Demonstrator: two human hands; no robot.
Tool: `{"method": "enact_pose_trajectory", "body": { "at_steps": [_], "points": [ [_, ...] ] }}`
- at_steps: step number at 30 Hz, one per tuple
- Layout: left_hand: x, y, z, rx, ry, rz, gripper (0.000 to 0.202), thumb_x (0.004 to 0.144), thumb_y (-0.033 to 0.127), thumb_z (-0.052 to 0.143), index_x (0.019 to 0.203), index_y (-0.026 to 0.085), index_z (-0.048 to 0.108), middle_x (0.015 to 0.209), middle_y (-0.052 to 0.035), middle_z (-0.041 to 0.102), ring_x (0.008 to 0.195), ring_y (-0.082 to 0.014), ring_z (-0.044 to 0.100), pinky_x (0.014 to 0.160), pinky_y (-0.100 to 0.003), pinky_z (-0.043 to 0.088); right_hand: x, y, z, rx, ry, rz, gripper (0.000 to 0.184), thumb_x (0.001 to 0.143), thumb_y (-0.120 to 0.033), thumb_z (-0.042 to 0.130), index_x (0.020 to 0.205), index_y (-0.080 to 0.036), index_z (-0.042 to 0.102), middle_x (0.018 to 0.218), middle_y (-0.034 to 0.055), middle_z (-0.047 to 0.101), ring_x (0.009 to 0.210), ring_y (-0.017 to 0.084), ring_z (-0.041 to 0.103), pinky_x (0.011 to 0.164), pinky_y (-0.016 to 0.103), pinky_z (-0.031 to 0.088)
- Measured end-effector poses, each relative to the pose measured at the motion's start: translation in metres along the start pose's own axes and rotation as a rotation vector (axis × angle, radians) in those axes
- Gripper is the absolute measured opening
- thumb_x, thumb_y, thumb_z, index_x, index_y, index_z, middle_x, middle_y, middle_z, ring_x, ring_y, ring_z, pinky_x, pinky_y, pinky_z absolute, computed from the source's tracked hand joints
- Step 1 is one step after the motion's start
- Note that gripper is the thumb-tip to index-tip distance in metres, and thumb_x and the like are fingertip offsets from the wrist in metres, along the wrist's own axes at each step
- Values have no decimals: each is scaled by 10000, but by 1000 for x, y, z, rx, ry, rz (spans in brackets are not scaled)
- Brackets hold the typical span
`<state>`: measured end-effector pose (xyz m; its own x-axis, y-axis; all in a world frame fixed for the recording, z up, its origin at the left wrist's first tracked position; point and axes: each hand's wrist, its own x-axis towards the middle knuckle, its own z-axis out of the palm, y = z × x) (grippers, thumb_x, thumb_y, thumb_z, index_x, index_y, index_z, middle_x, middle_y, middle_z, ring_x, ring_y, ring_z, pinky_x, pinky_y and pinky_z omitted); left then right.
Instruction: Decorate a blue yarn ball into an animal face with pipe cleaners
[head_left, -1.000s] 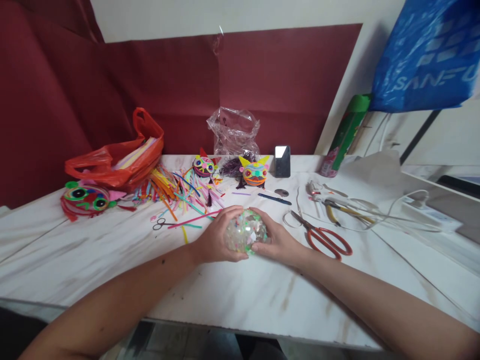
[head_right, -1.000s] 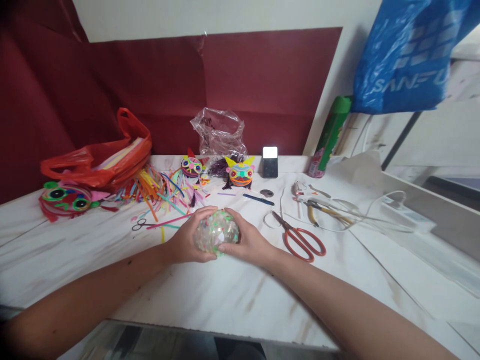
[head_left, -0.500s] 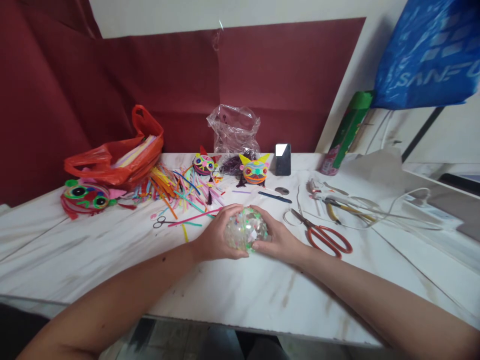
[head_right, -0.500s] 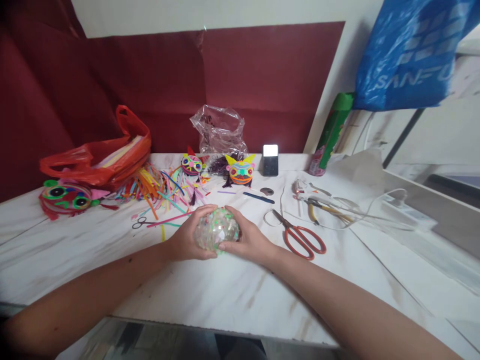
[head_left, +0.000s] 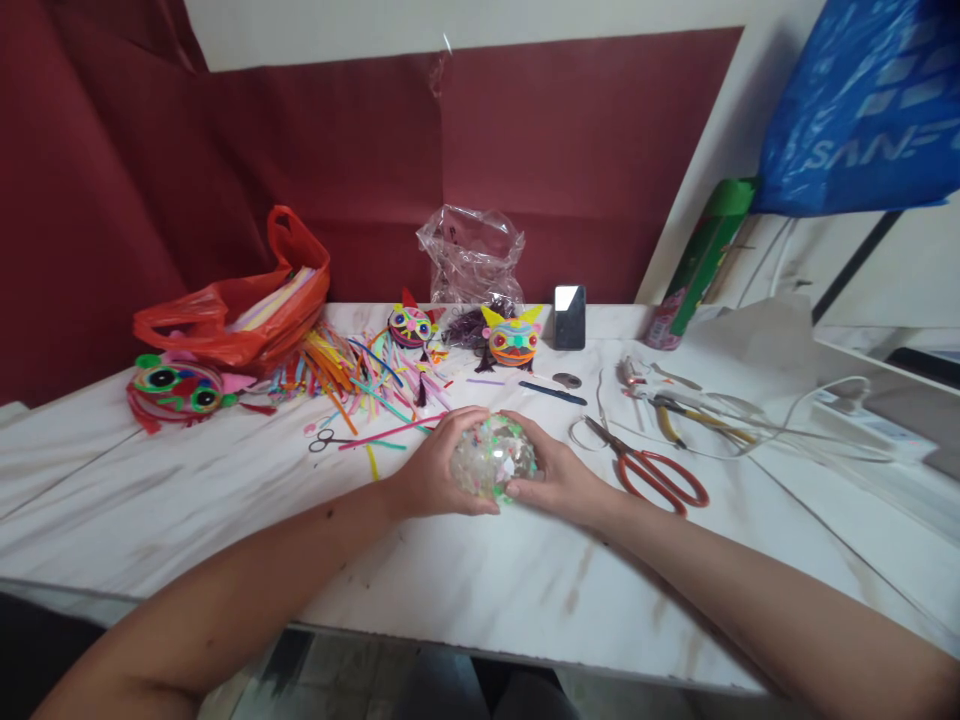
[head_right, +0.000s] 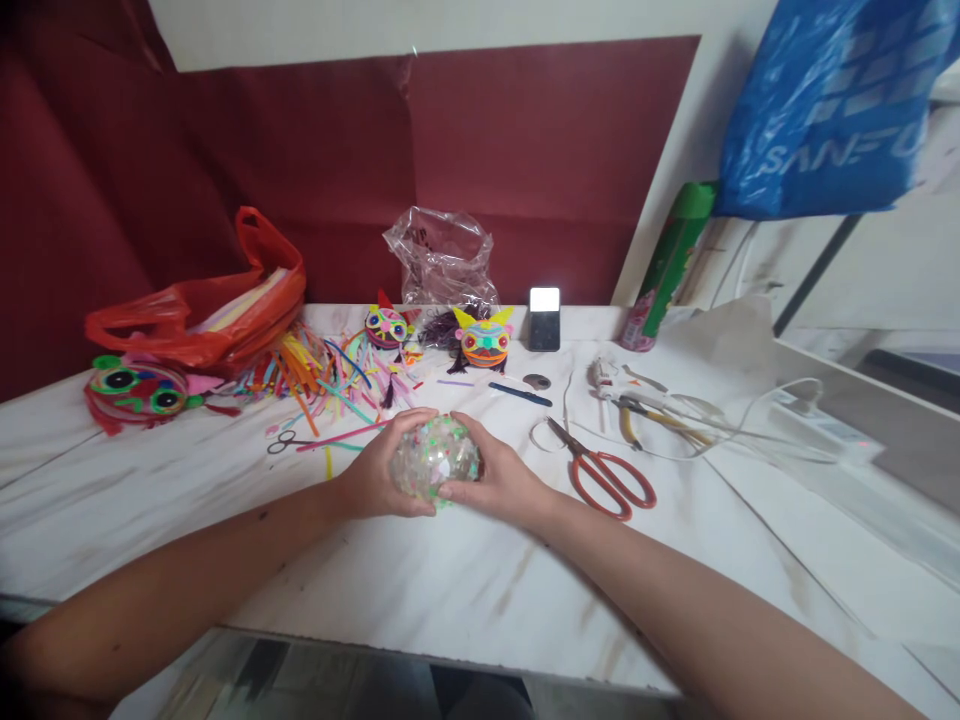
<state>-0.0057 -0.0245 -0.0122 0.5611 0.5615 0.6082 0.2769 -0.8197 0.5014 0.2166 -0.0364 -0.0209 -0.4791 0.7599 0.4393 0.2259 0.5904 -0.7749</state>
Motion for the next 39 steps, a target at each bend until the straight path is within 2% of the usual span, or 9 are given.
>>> {"method": "enact_pose_trajectory", "body": {
  "at_steps": [8,13,18,25,34,36,39],
  "points": [
    [-1,4,3,-28,-15,-83,994,533,464,842,1356,192,355,1358,-170,445,1270,-335,448,1084,-491,366,-1,4,0,-17,-18,16,914,713,-669,648,1415,-170,342,1384,171,490,1272,332,481,1071,474,377],
    [1,7,3,-89,7,-153,923,542,395,825,1326,189,382,1305,-151,494,1217,-318,496,1060,-473,395,-2,3,-1,12,-45,81,1015,717,-676,640,1485,-167,215,1439,188,434,1280,344,471,1054,500,389],
    [2,9,3,-146,15,-201,932,538,404,827,1324,178,382,1297,-149,501,1215,-323,496,1050,-475,401,-2,1,-2,-6,-54,39,909,771,-625,620,1469,-173,253,1459,179,406,1306,319,444,1082,476,367],
    [1,6,3,-79,-2,-114,932,555,423,823,1341,197,376,1327,-152,474,1236,-319,481,1072,-481,383,-2,3,1,-21,-58,-11,877,781,-601,627,1462,-183,263,1464,168,398,1335,302,420,1104,447,354],
    [2,-8,-2,63,-25,147,1015,532,452,846,1376,237,326,1385,-178,399,1304,-364,402,1086,-540,341,-2,0,-1,-175,-10,-113,951,710,-576,714,1477,-230,270,1478,152,388,1376,320,368,1136,471,309],
    [3,-5,-2,36,-5,126,989,534,431,842,1363,232,340,1367,-170,417,1288,-357,418,1087,-526,340,-2,0,-2,-163,-7,-100,997,688,-601,718,1488,-226,254,1492,155,370,1376,330,366,1131,476,314],
    [4,4,-4,-88,27,-44,941,534,402,837,1328,217,368,1328,-155,458,1248,-341,457,1065,-489,367,-3,0,-3,-101,-5,-65,1050,690,-636,694,1508,-211,189,1505,171,348,1367,347,376,1100,493,351]
  ]
}}
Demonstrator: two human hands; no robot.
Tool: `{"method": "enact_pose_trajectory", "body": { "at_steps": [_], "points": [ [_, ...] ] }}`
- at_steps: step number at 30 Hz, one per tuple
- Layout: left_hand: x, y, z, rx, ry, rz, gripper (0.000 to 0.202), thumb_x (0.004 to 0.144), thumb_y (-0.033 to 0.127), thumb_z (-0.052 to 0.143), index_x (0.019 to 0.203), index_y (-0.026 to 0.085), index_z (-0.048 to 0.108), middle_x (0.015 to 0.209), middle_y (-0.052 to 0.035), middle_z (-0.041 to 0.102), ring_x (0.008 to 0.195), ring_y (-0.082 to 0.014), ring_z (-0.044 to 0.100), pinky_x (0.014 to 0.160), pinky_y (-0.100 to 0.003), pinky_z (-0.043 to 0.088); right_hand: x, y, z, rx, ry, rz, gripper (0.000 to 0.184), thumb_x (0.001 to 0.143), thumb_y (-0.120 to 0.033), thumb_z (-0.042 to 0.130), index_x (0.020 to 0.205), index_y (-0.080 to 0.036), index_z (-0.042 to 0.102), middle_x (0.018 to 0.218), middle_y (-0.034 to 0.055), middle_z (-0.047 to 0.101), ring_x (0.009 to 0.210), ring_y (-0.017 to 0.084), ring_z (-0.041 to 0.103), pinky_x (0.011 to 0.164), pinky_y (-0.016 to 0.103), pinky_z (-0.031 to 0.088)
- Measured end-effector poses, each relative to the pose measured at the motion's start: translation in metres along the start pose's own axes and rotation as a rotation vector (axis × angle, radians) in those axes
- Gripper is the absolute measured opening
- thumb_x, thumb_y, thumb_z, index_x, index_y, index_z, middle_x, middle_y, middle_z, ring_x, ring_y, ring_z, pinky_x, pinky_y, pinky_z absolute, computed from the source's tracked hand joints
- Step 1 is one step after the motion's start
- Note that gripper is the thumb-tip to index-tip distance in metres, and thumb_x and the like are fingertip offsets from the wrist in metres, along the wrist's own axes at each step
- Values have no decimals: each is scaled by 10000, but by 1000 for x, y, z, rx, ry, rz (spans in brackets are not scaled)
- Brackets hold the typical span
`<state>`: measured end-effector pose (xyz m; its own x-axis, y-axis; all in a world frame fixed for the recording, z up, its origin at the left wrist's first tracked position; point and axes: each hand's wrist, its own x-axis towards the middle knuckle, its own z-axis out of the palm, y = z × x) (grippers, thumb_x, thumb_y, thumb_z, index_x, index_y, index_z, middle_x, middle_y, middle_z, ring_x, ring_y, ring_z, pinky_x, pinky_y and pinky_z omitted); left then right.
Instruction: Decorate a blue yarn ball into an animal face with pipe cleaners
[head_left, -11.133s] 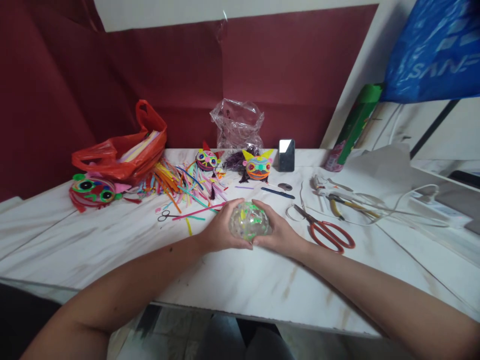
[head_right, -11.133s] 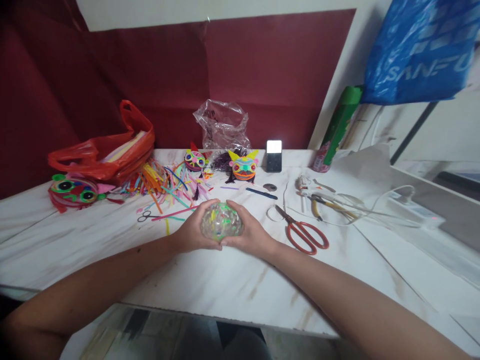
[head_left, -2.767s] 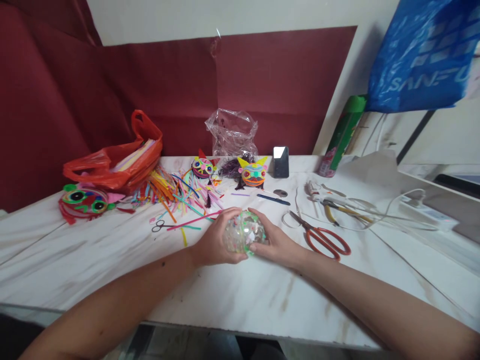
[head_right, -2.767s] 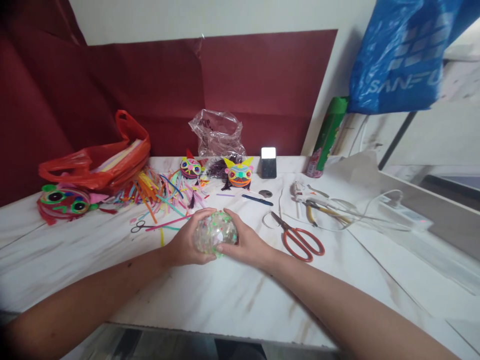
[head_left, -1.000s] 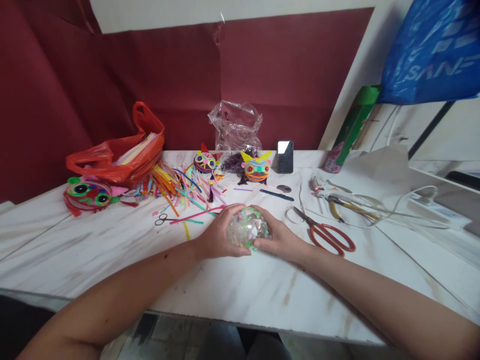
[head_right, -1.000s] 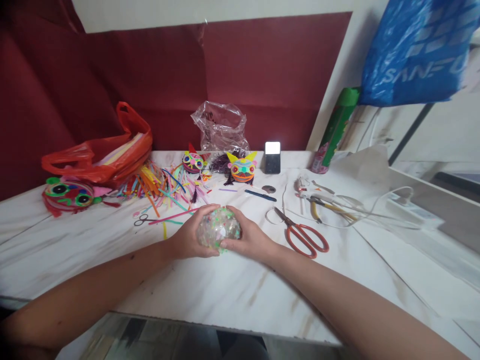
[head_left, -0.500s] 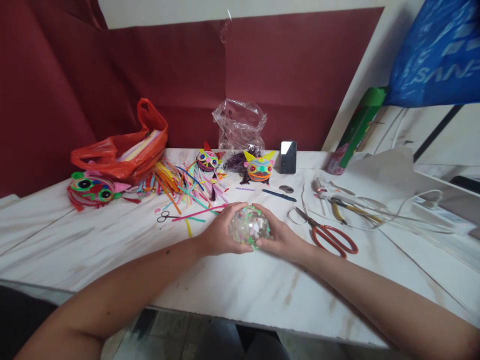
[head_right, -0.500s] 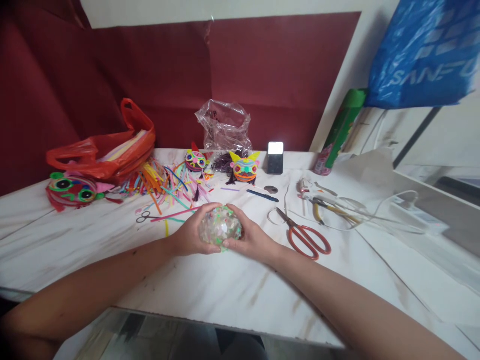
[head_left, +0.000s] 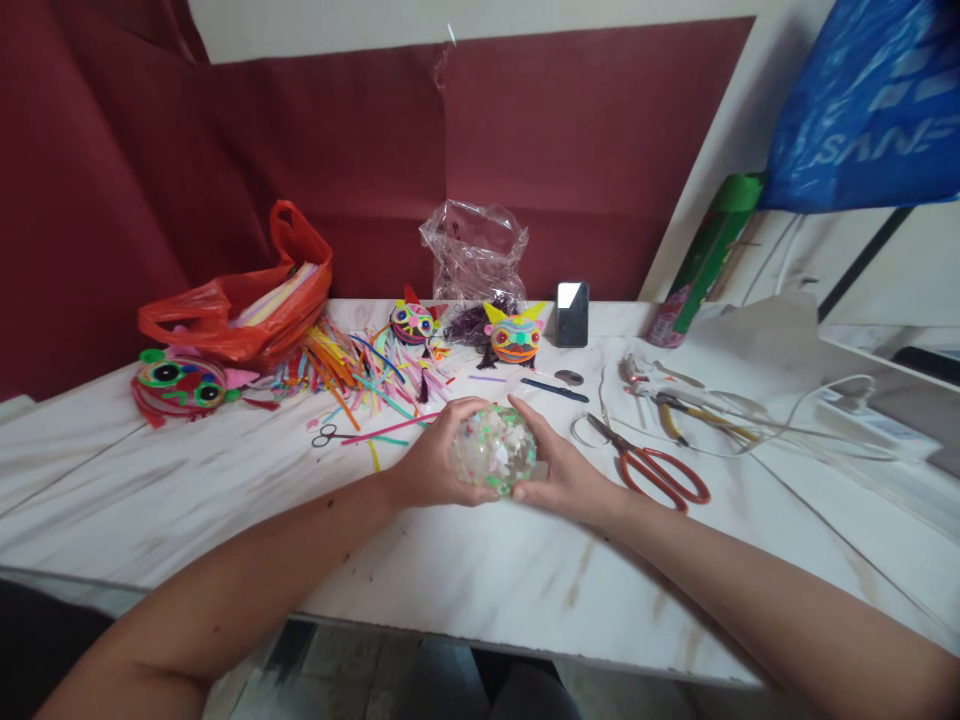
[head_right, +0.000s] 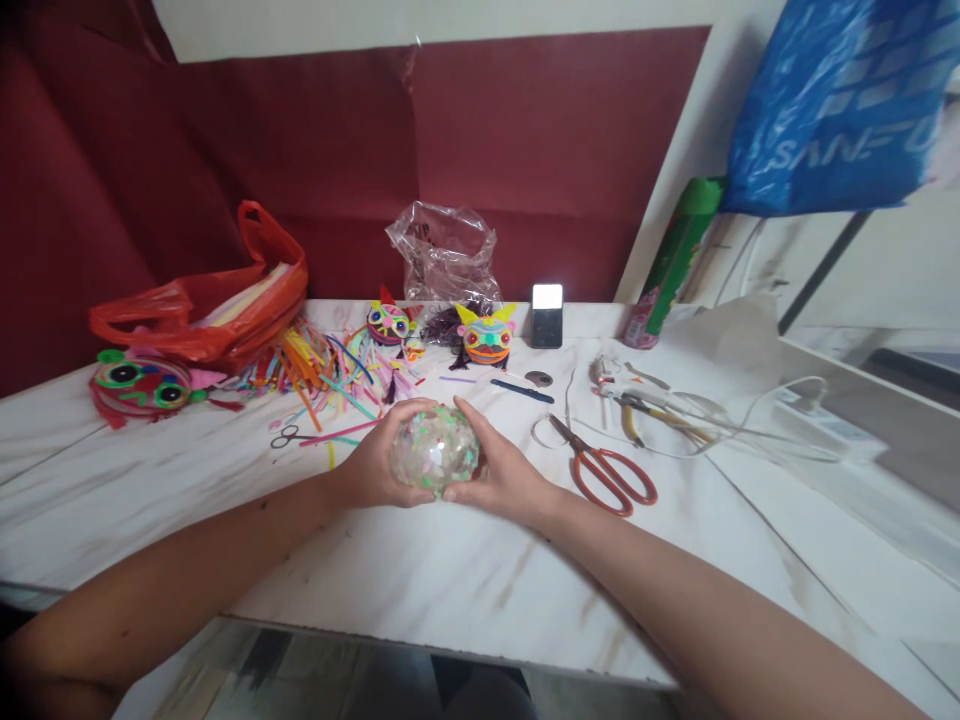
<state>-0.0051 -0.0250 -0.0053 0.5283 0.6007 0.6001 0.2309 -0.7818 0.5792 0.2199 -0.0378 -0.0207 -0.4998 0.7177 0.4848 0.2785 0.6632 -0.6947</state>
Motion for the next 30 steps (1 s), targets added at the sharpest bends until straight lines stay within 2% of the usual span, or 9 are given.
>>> {"method": "enact_pose_trajectory", "body": {
  "at_steps": [4,8,13,18,22,25,30],
  "points": [
    [2,8,0,-225,22,-234,914,535,420,837,1288,206,365,1295,-137,481,1198,-321,493,1008,-454,417,1,-1,0,-74,8,6,1075,668,-611,729,1506,-228,174,1511,184,316,1379,363,348,1069,516,385],
    [3,7,6,-379,82,-334,915,523,451,845,1264,211,364,1239,-118,509,1155,-300,520,974,-433,438,1,-4,5,-204,46,-38,1096,644,-523,789,1499,-251,159,1515,182,273,1403,348,306,1085,501,379],
    [0,3,16,-571,95,-469,975,525,470,851,1303,231,315,1258,-124,508,1134,-302,557,955,-455,467,1,-4,12,-210,98,-16,1078,649,-412,804,1490,-238,152,1466,180,335,1367,339,363,1111,502,345],
    [0,-2,14,-622,30,-461,940,568,508,819,1329,226,344,1298,-135,512,1204,-320,522,995,-457,445,1,0,13,-139,122,42,1011,648,-380,800,1468,-228,229,1428,168,388,1336,325,401,1094,483,374],
    [2,-3,11,-587,4,-502,922,525,432,857,1294,234,389,1250,-112,549,1140,-307,562,943,-431,479,1,1,10,-69,89,100,1016,661,-408,792,1474,-234,209,1448,163,369,1314,320,427,1066,478,404],
    [3,-3,11,-560,50,-499,866,526,428,852,1246,222,416,1187,-95,571,1104,-293,572,926,-422,484,2,-1,8,-103,59,118,1011,680,-445,773,1481,-232,195,1459,171,353,1325,333,411,1063,503,401],
    [1,0,17,-447,179,-473,891,542,463,830,1261,223,362,1199,-100,538,1130,-299,541,969,-470,449,2,-5,13,-239,141,83,1057,669,-470,781,1498,-251,163,1424,189,364,1320,356,403,1051,546,400]
  ]
}}
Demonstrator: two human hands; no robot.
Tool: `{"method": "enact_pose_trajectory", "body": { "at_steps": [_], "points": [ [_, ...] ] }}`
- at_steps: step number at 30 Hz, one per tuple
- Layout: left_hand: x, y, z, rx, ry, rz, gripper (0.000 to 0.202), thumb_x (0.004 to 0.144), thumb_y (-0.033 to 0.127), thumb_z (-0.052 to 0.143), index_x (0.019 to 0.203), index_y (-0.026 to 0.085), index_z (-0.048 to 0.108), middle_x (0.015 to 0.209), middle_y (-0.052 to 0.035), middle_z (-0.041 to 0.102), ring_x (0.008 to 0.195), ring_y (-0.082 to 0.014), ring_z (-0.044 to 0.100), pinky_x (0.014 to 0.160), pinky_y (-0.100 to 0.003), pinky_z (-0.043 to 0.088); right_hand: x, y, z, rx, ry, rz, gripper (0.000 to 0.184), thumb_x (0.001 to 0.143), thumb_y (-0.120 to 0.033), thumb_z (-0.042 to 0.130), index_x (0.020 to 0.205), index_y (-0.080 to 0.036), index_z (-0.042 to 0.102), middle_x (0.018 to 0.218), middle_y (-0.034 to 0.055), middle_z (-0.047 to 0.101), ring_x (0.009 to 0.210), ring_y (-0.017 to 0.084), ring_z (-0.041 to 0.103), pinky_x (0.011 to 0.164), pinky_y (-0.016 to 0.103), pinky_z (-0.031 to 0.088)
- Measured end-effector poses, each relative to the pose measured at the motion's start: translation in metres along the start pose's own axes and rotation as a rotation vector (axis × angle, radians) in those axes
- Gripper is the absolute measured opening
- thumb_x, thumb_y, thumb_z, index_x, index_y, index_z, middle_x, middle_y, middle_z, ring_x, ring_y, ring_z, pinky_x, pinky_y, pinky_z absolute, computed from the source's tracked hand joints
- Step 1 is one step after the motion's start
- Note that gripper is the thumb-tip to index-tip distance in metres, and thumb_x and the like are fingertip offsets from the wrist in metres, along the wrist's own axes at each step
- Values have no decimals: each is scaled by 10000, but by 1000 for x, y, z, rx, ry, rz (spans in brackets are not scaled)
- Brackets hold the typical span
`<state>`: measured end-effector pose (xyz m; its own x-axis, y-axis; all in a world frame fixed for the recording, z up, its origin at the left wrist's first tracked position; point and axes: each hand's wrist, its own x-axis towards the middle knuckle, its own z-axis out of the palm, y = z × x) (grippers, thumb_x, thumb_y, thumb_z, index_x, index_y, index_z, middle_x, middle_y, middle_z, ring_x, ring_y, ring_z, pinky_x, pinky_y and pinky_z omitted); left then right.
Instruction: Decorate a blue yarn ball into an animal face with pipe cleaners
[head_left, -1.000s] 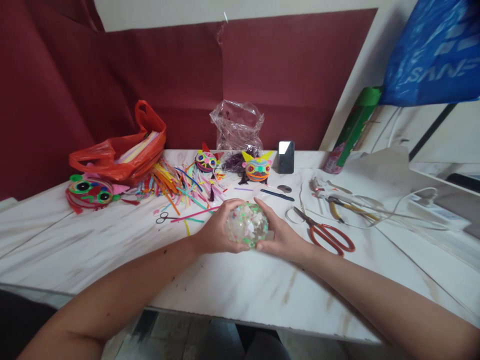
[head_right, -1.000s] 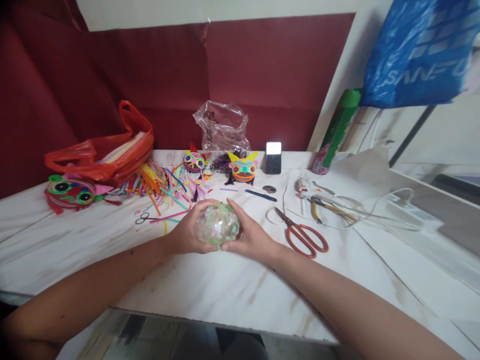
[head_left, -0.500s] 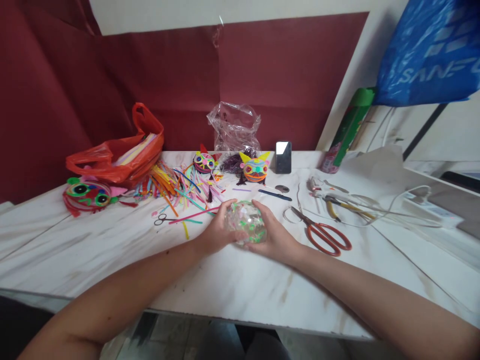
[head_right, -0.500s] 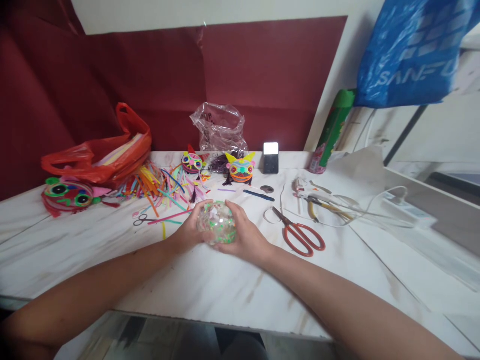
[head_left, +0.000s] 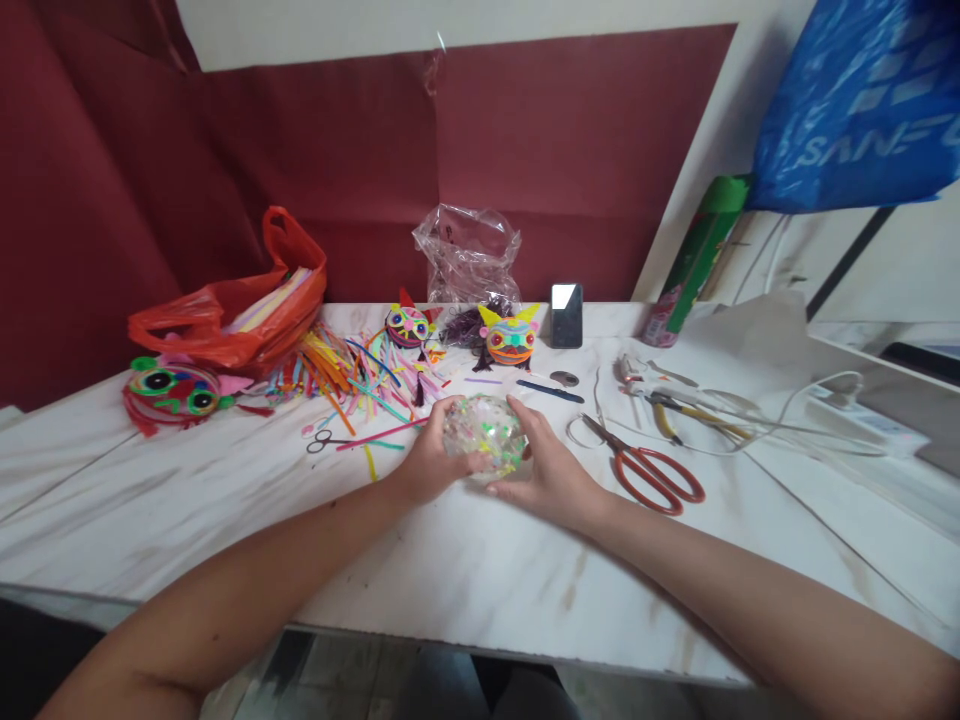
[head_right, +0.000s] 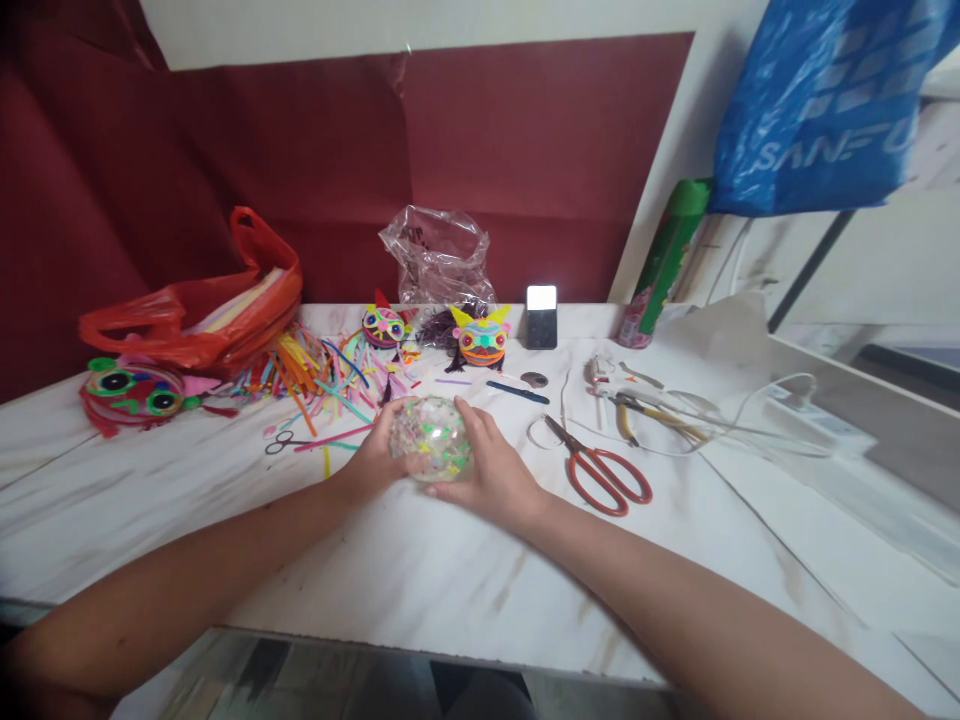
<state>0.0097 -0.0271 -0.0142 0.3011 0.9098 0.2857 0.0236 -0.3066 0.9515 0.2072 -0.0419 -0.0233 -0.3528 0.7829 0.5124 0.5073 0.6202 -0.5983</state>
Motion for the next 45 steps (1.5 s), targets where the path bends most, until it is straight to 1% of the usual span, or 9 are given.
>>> {"method": "enact_pose_trajectory", "body": {
  "at_steps": [3,6,9,14,20,26,34,40,45],
  "points": [
    [-6,-2,4,150,29,59,988,543,463,840,1338,212,310,1308,-152,460,1207,-332,481,1019,-504,402,-2,-1,6,6,33,-5,1073,656,-485,783,1494,-233,160,1408,193,379,1315,363,414,1065,550,386],
    [-6,-6,1,216,-27,100,1035,586,474,824,1412,202,263,1401,-187,388,1296,-349,408,1076,-508,349,-1,0,8,43,78,28,1014,654,-495,775,1465,-219,232,1391,192,408,1316,365,413,1083,549,363],
    [1,-8,-8,91,-103,87,1073,560,506,831,1425,214,266,1430,-180,382,1321,-347,404,1085,-488,355,1,3,5,178,109,75,1000,645,-545,766,1442,-224,254,1419,174,400,1328,351,405,1102,536,342],
    [11,-5,-15,-142,-244,-24,1110,440,525,870,1372,235,342,1376,-169,475,1250,-371,494,1007,-494,442,3,6,1,396,4,78,1039,631,-610,753,1438,-208,237,1436,170,399,1335,334,403,1119,514,316],
    [9,0,-12,-2,-95,35,1091,454,451,878,1358,211,314,1371,-172,463,1268,-354,469,1054,-497,388,1,6,4,352,-17,108,1092,640,-554,778,1492,-257,163,1514,188,278,1311,335,420,957,474,491],
    [3,-5,-11,141,-139,84,1133,468,433,886,1388,174,279,1392,-192,426,1301,-361,418,1092,-497,334,1,7,4,289,-5,98,1115,571,-514,833,1461,-184,246,1464,203,360,1351,354,373,1099,524,342],
    [7,-7,-20,39,-262,92,1094,538,414,869,1423,213,257,1443,-175,384,1318,-364,411,1086,-465,356,1,9,3,276,40,62,1007,602,-439,834,1433,-204,316,1432,163,416,1315,325,433,1109,476,352],
    [7,-12,-20,138,-212,169,1083,529,371,871,1411,219,260,1436,-166,384,1302,-359,429,1086,-474,357,2,12,4,309,10,34,1101,594,-441,840,1477,-208,224,1497,171,322,1384,328,341,1143,486,288],
    [6,-13,-20,212,-210,178,1103,528,380,868,1425,209,249,1434,-173,380,1309,-357,422,1103,-482,337,2,11,3,270,24,45,1041,584,-445,848,1438,-212,300,1450,166,389,1351,323,391,1136,488,305]
  ]
}}
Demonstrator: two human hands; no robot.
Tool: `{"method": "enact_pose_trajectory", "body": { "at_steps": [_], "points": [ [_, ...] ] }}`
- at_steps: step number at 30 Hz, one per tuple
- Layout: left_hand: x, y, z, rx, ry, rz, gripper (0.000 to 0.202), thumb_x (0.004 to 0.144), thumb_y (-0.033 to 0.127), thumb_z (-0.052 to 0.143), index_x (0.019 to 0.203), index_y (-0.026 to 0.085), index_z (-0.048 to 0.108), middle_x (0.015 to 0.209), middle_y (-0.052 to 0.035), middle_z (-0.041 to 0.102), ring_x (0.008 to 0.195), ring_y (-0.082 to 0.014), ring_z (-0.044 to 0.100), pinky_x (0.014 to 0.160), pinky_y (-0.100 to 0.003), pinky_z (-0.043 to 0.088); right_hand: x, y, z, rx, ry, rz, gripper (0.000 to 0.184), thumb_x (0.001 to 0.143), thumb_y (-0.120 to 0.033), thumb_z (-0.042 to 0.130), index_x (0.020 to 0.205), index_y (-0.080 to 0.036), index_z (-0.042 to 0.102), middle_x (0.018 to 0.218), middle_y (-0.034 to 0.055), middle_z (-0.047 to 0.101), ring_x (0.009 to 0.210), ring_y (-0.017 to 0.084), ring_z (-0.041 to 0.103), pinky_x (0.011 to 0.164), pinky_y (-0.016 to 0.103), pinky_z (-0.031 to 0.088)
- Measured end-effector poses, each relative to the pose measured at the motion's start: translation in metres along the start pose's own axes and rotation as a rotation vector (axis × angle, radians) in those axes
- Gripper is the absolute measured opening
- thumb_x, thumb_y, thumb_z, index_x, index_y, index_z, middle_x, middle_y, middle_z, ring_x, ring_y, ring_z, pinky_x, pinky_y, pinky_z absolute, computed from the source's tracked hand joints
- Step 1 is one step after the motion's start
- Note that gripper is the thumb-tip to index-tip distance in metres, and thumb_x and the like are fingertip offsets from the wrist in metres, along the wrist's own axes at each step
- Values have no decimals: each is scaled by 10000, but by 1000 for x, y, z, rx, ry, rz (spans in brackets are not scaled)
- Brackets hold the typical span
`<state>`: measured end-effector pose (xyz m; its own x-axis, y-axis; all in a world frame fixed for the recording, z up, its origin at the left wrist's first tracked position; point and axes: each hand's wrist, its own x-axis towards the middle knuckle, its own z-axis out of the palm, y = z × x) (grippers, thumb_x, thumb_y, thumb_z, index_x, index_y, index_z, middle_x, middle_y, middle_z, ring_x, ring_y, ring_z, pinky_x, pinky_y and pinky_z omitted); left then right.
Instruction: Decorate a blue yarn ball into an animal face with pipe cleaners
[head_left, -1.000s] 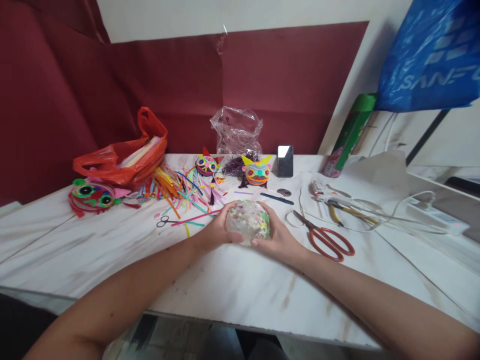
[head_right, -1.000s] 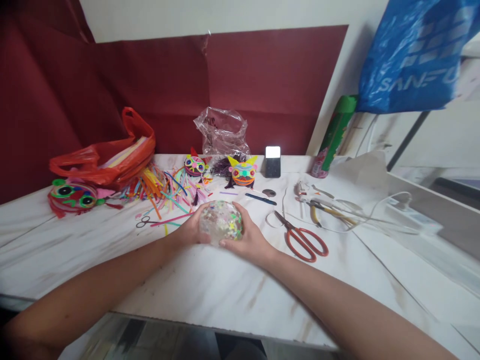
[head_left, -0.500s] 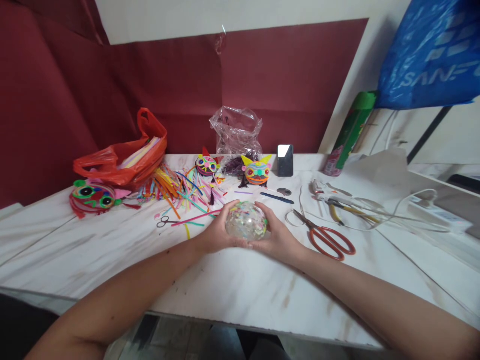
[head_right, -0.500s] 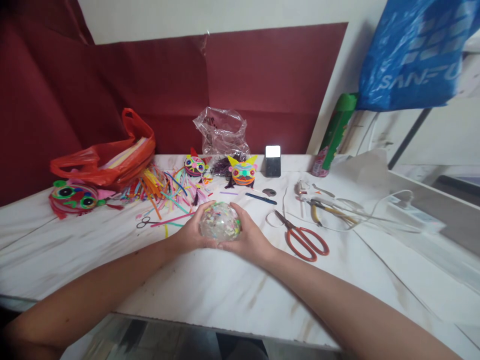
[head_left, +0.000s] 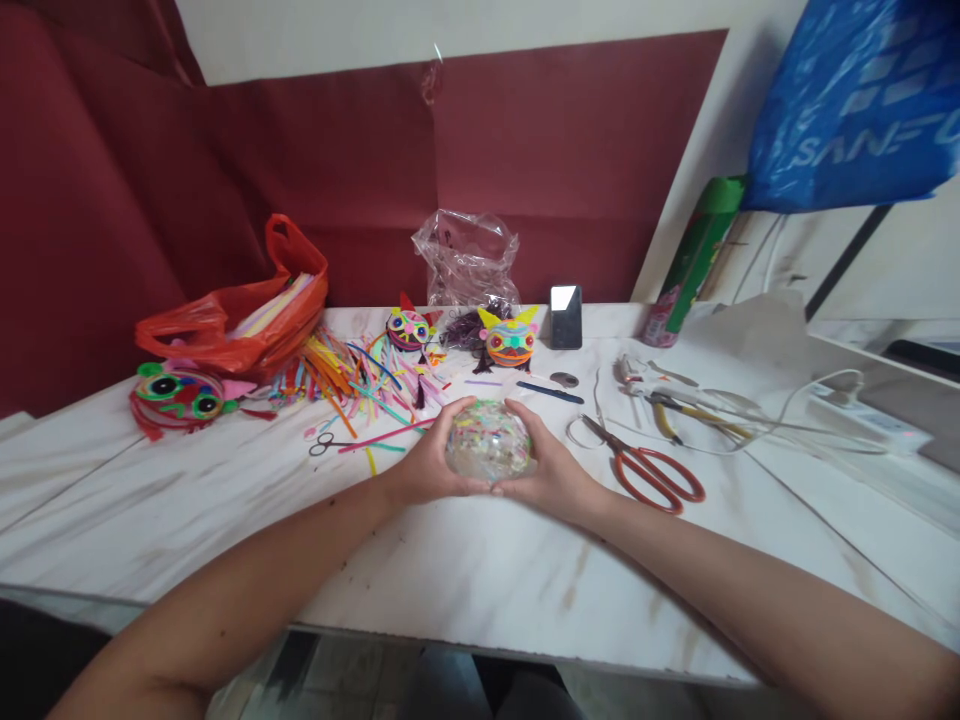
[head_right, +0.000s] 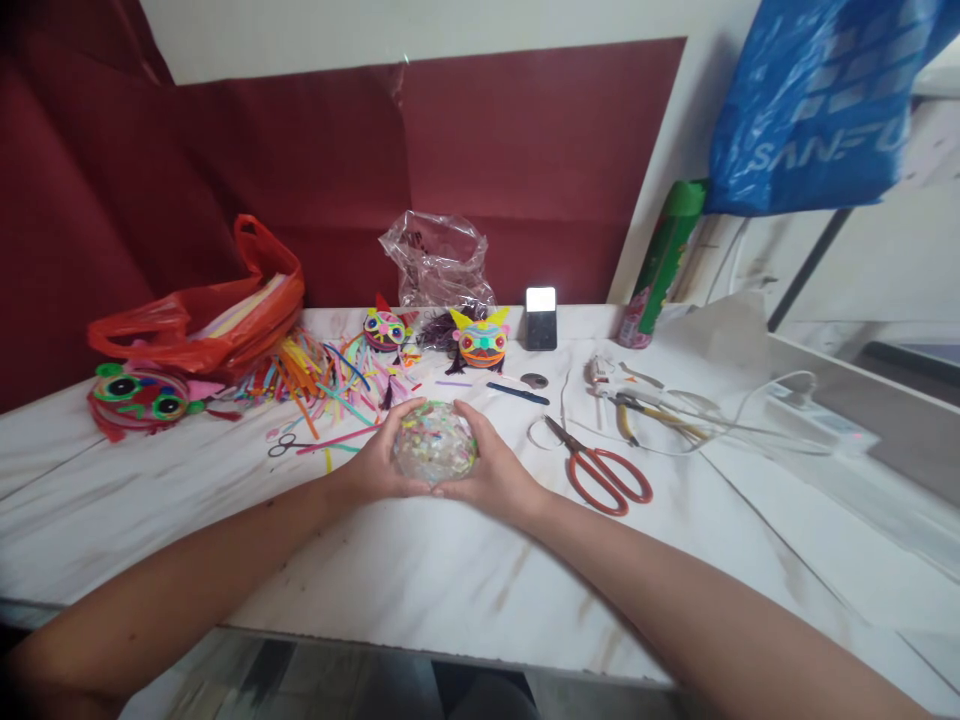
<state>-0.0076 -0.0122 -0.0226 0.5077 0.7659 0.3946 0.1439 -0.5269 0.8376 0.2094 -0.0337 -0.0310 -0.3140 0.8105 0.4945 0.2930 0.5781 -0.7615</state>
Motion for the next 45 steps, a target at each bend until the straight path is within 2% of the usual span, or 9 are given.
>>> {"method": "enact_pose_trajectory", "body": {
  "at_steps": [9,13,16,20,29,34,37,39,45],
  "points": [
    [1,1,-4,55,5,69,1091,539,515,839,1430,207,290,1443,-170,380,1312,-346,417,1070,-452,383,0,-1,0,-97,22,-79,963,624,-418,827,1419,-233,317,1414,154,420,1320,317,430,1103,485,367],
    [3,11,-7,335,253,315,457,815,408,657,1209,197,561,1210,-124,573,1165,-246,535,974,-406,453,2,-2,-2,-250,70,-157,947,637,-336,823,1421,-256,297,1383,152,437,1325,314,424,1100,502,368],
    [3,25,-7,582,332,545,134,865,236,602,984,197,648,937,-63,634,948,-184,589,874,-373,487,2,-2,-3,-366,63,-187,969,641,-295,820,1437,-266,268,1403,170,399,1341,331,401,1087,527,376],
    [2,37,-3,746,282,700,118,849,160,613,959,192,641,855,-43,648,868,-177,570,821,-370,479,-1,-4,-4,-493,-4,-213,963,692,-298,783,1468,-294,211,1446,177,348,1358,360,373,1057,564,398],
    [0,39,1,812,192,758,85,883,124,518,902,161,592,857,-68,631,887,-203,530,799,-384,473,-5,-7,0,-528,-45,-291,1014,694,-305,787,1490,-283,160,1448,187,352,1348,353,380,1040,560,422],
    [2,34,-6,579,118,569,172,891,301,563,1010,190,618,1002,-90,635,1013,-218,558,920,-404,458,-1,-5,-3,-401,-62,-262,965,661,-352,806,1451,-244,262,1413,187,411,1339,347,392,1071,548,381],
    [2,26,-11,444,1,296,809,631,562,763,1304,201,496,1415,-186,412,1325,-348,382,1085,-501,339,4,-4,-9,-244,-86,-158,965,593,-358,842,1408,-236,340,1352,157,483,1271,327,476,1057,499,407],
    [2,20,-12,377,-81,175,1118,476,596,827,1418,210,367,1525,-196,250,1405,-400,244,1135,-538,253,6,-4,-13,-143,-114,-112,971,569,-353,852,1397,-235,361,1342,138,501,1246,310,505,1053,464,416],
    [0,10,-7,201,-91,65,1129,482,518,857,1423,185,329,1446,-178,380,1344,-368,370,1133,-504,283,4,-5,-14,14,-150,-49,969,597,-375,838,1419,-227,347,1384,131,476,1278,289,478,1079,437,386]
  ]
}}
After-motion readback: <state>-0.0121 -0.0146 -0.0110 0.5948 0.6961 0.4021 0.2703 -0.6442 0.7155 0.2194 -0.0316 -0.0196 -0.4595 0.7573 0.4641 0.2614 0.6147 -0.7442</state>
